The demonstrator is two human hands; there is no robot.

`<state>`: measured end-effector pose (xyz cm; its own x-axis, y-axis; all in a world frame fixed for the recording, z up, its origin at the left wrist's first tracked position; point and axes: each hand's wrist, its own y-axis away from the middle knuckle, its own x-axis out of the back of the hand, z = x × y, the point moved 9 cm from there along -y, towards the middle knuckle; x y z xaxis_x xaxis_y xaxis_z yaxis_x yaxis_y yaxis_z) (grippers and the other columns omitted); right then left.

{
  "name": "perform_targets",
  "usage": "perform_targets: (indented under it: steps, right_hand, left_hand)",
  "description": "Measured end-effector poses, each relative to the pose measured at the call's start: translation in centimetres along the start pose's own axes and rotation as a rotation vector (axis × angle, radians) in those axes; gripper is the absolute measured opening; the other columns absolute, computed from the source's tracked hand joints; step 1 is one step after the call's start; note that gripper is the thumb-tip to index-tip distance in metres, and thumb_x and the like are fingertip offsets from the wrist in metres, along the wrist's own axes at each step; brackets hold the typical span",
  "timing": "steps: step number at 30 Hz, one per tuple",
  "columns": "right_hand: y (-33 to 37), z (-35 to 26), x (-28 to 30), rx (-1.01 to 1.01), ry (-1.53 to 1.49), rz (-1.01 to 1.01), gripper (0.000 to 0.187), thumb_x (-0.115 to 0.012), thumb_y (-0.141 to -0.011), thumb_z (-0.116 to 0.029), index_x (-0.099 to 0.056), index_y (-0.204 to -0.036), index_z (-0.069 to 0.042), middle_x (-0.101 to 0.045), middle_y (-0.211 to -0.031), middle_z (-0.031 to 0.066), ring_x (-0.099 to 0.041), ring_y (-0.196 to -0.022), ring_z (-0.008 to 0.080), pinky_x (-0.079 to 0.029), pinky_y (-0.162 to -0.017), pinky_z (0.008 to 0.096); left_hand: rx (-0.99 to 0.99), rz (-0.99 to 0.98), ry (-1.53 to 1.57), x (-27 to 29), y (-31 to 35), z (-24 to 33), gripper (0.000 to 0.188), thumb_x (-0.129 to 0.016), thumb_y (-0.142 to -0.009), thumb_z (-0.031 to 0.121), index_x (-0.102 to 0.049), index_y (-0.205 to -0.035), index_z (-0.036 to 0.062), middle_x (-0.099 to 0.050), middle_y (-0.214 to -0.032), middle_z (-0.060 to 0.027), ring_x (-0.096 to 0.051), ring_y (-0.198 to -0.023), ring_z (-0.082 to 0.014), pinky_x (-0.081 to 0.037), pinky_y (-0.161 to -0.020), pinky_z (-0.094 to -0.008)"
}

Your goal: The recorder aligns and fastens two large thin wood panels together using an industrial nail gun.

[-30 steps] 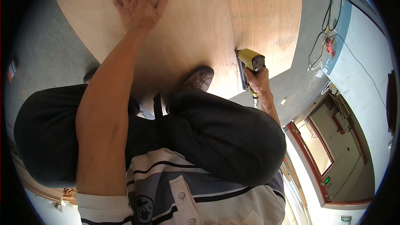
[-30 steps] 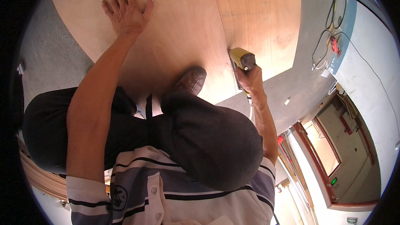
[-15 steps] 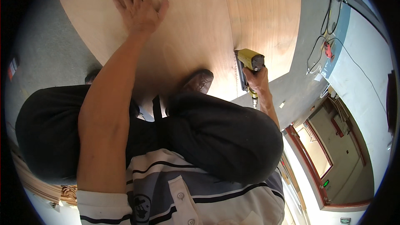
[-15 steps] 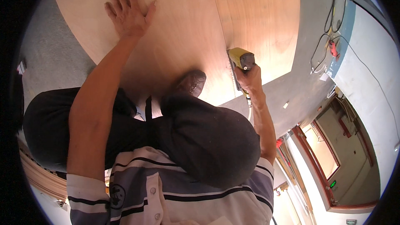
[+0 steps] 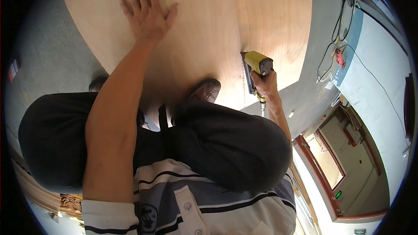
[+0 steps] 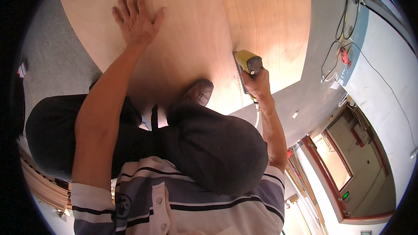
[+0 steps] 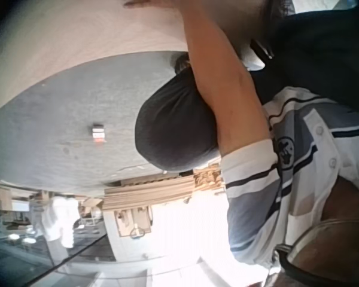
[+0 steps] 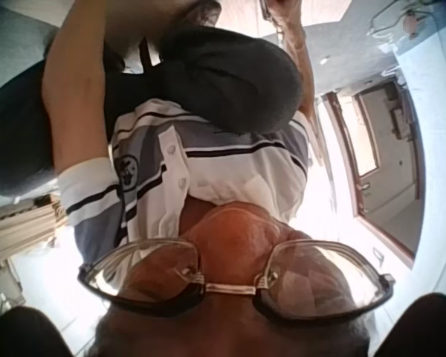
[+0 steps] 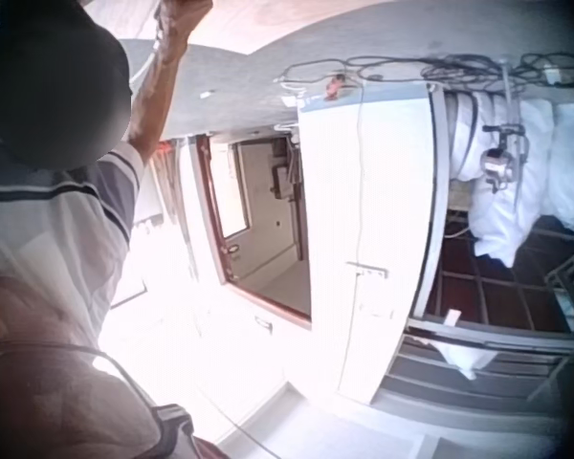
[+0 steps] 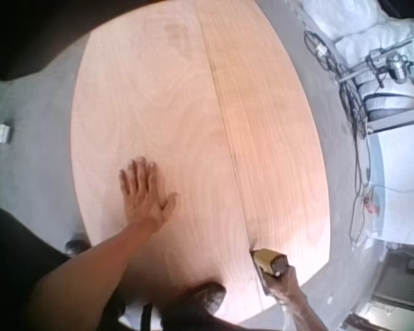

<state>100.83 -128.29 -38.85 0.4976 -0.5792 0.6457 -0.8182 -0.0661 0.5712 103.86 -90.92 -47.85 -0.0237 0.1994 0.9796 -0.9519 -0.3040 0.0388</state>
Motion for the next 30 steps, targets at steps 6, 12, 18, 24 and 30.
perform_targets:
  steps: [6, 12, 18, 24, 30]
  right_hand:
    - [-0.9, -0.6, 0.0, 0.214, 0.162, -0.001, 0.007, -0.06, -0.076, -0.004, -0.059, -0.079, 0.003, -0.057, -0.057, 0.0094, -0.056, -0.051, 0.0123, -0.045, -0.047, 0.0312]
    - [-1.5, -1.4, -0.1, 0.143, 0.111, -0.01, 0.008, -0.06, -0.076, -0.005, -0.059, -0.079, 0.002, -0.056, -0.057, 0.0101, -0.056, -0.049, 0.0135, -0.044, -0.046, 0.0307]
    - [-1.7, -2.3, -0.2, 0.324, 0.225, 0.022, 0.008, -0.06, -0.076, -0.006, -0.058, -0.077, 0.001, -0.056, -0.056, 0.0093, -0.053, -0.047, 0.0129, -0.044, -0.045, 0.0315]
    - [-2.1, -3.0, -0.2, 0.273, 0.23, -0.011, 0.01, -0.06, -0.076, -0.007, -0.057, -0.077, 0.003, -0.055, -0.056, 0.0098, -0.052, -0.049, 0.0118, -0.044, -0.046, 0.0323]
    - [-3.0, -2.5, -0.2, 0.056, 0.084, -0.033, 0.01, -0.059, -0.075, -0.006, -0.056, -0.076, 0.003, -0.056, -0.057, 0.0114, -0.054, -0.047, 0.0164, -0.045, -0.046, 0.0334]
  left_hand:
    - [-0.006, 0.022, 0.025, 0.2, 0.1, 0.1, 0.086, -0.042, -0.089, 0.065, -0.025, -0.151, 0.0079, -0.021, -0.157, -0.0181, -0.011, -0.146, -0.0403, -0.005, -0.115, -0.0596]
    - [0.01, -0.022, -0.028, 0.0, 0.0, -0.1, 0.086, -0.041, -0.089, 0.066, -0.026, -0.151, 0.0085, -0.021, -0.157, -0.0182, -0.011, -0.146, -0.0411, -0.005, -0.115, -0.0605]
    - [0.005, -0.014, -0.014, 0.2, -0.1, -0.2, 0.086, -0.042, -0.089, 0.066, -0.027, -0.151, 0.009, -0.022, -0.157, -0.0188, -0.013, -0.145, -0.0417, -0.005, -0.115, -0.061]
    - [-0.01, 0.036, 0.052, 0.4, 0.0, -0.3, 0.085, -0.044, -0.089, 0.065, -0.028, -0.15, 0.0084, -0.023, -0.156, -0.0192, -0.014, -0.145, -0.0422, -0.007, -0.114, -0.0616]
    - [-0.008, 0.027, 0.052, 0.3, 0.1, -0.4, 0.085, -0.045, -0.088, 0.065, -0.029, -0.15, 0.0081, -0.023, -0.156, -0.0192, -0.014, -0.145, -0.0425, -0.007, -0.114, -0.0617]
